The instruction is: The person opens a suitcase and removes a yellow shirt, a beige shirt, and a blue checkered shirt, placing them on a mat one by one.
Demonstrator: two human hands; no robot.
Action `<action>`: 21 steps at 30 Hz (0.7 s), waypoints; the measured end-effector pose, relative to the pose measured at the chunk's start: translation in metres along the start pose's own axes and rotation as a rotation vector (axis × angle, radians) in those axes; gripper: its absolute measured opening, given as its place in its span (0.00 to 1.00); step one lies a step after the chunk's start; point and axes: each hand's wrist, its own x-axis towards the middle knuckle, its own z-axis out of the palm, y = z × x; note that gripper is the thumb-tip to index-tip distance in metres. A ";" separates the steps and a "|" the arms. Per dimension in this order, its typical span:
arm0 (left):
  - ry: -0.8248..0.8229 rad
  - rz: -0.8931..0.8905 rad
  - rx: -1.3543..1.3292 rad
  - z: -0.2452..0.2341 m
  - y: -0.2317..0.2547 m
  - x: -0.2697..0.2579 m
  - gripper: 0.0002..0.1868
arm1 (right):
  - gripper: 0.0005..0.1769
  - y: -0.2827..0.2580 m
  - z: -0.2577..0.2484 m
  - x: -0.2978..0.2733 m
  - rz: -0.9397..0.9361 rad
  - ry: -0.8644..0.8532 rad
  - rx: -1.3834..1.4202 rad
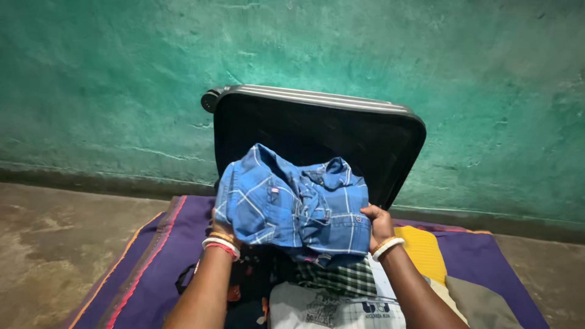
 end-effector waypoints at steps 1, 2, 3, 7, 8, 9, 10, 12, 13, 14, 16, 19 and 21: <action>-0.015 0.024 0.040 0.004 0.001 0.003 0.39 | 0.24 -0.002 0.005 0.000 0.000 -0.002 0.002; -0.054 0.046 0.067 0.011 0.000 0.007 0.39 | 0.24 -0.002 0.009 0.000 0.000 -0.003 0.005; -0.066 0.048 0.082 0.017 0.001 0.007 0.39 | 0.24 -0.003 0.014 0.001 0.005 -0.001 0.004; -0.116 0.062 0.136 0.040 0.002 0.004 0.39 | 0.23 -0.002 0.018 0.004 0.008 -0.030 0.029; -0.125 0.067 0.149 0.044 0.002 0.003 0.38 | 0.23 -0.002 0.018 0.005 0.004 -0.046 0.040; -0.126 0.067 0.154 0.046 0.002 0.000 0.38 | 0.23 -0.002 0.018 0.005 0.011 -0.049 0.041; -0.123 0.067 0.160 0.048 0.001 -0.002 0.38 | 0.23 -0.002 0.019 0.005 0.017 -0.052 0.042; -0.124 0.071 0.172 0.049 -0.001 -0.005 0.38 | 0.24 -0.003 0.023 0.004 0.013 -0.048 0.039; -0.125 0.071 0.178 0.049 -0.002 -0.006 0.38 | 0.24 -0.004 0.026 0.003 0.003 -0.039 0.035; -0.119 0.071 0.185 0.048 -0.004 -0.008 0.38 | 0.24 -0.004 0.029 0.001 -0.008 -0.030 0.032; -0.110 0.072 0.187 0.046 -0.006 -0.011 0.37 | 0.26 -0.007 0.040 -0.001 -0.004 -0.047 0.035; -0.082 0.074 0.190 0.041 -0.009 -0.016 0.37 | 0.30 -0.012 0.054 -0.011 -0.012 -0.068 0.016; -0.073 0.072 0.193 0.037 -0.013 -0.018 0.37 | 0.33 -0.014 0.064 -0.018 -0.024 -0.092 -0.003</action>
